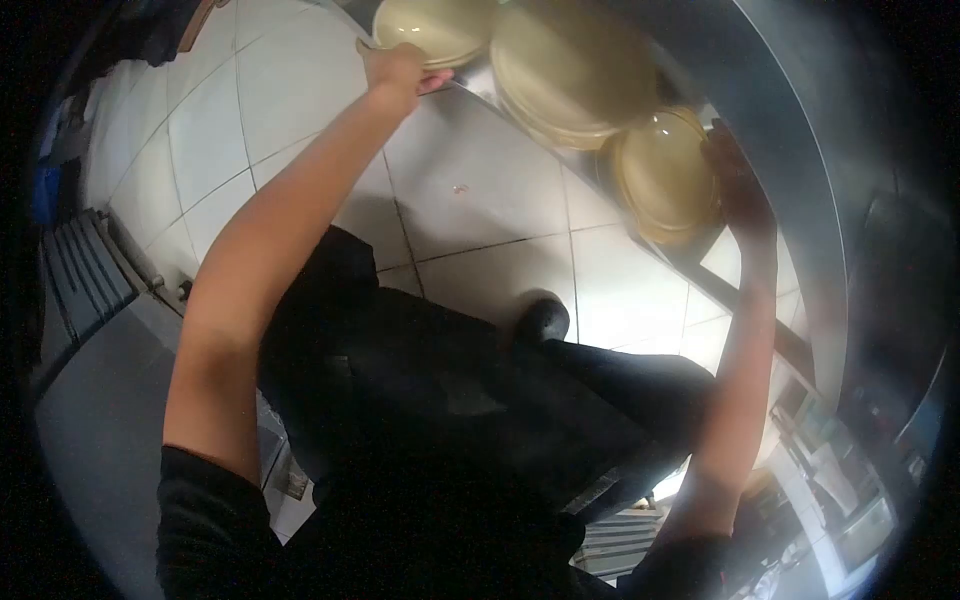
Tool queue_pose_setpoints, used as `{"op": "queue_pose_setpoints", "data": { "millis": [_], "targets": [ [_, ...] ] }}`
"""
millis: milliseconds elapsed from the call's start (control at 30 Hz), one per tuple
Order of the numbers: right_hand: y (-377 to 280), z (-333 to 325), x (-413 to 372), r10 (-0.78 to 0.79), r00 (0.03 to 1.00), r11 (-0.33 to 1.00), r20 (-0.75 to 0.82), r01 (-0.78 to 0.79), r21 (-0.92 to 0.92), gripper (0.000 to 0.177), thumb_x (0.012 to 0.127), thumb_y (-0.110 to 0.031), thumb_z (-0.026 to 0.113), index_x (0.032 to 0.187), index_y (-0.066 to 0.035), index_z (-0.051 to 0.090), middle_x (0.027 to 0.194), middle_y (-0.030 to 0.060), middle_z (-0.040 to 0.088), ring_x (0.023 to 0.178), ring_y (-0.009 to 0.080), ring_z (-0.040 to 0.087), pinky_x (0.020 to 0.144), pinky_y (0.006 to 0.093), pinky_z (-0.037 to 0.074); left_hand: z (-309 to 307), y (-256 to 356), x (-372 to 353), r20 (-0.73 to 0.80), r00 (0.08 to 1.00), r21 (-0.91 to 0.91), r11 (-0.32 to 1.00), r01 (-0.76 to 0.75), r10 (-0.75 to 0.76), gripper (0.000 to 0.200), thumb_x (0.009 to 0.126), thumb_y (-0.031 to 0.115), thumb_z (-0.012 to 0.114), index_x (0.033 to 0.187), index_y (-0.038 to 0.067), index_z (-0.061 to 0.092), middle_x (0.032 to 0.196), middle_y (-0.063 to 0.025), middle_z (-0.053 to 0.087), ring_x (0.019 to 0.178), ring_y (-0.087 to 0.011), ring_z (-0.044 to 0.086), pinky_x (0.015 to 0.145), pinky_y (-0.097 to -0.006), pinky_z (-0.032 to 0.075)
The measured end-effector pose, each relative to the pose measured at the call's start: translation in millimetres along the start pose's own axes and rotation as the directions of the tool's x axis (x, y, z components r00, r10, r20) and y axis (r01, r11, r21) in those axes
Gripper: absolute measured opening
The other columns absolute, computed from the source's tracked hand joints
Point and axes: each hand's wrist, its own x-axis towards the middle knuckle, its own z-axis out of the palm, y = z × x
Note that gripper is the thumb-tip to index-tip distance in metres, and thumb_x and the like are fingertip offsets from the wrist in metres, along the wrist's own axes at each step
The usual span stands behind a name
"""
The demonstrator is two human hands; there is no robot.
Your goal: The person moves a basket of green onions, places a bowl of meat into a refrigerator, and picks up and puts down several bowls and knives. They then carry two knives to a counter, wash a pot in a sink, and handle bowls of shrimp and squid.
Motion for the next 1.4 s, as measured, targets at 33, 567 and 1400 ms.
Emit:
{"op": "queue_pose_setpoints", "data": {
  "millis": [33, 567, 1400],
  "targets": [
    [4, -2, -8, 0.012, 1.000, 1.000, -0.010, -0.012, 0.004, 0.033, 0.086, -0.014, 0.060, 0.117, -0.003, 0.055, 0.105, 0.0090, 0.062, 0.098, 0.0169, 0.059, 0.086, 0.0280, 0.044, 5, -4, -1, -0.033, 0.999, -0.095, 0.995, -0.031, 0.028, 0.031, 0.083, 0.002, 0.039, 0.109, -0.015, 0.040, 0.087, -0.0239, 0.060, 0.052, -0.0282, 0.063, 0.044, -0.0285, 0.054],
    [14, 0, -55, -0.144, 0.980, 0.987, -0.140, 0.153, 0.056, 0.031, 0.091, -0.012, 0.053, 0.120, -0.001, 0.051, 0.105, 0.0116, 0.061, 0.095, 0.0173, 0.059, 0.085, 0.0285, 0.046, 15, 69, -70, 0.142, 0.838, -0.080, 0.850, -0.521, 0.527, 0.024, 0.082, 0.002, 0.046, 0.104, -0.006, 0.047, 0.097, -0.0170, 0.057, 0.077, -0.0283, 0.062, 0.056, -0.0363, 0.056],
    [61, -2, -51, 0.166, 0.968, 0.986, -0.188, -0.158, 0.058, 0.035, 0.082, -0.002, 0.051, 0.116, 0.001, 0.052, 0.101, 0.0090, 0.058, 0.083, 0.0160, 0.060, 0.063, 0.0276, 0.053, 12, 40, -94, 0.455, 0.668, 0.072, 0.724, -0.687, 0.589, 0.025, 0.079, 0.006, 0.049, 0.102, 0.000, 0.058, 0.089, -0.0178, 0.062, 0.075, -0.0274, 0.063, 0.070, -0.0356, 0.050]
  ]
}}
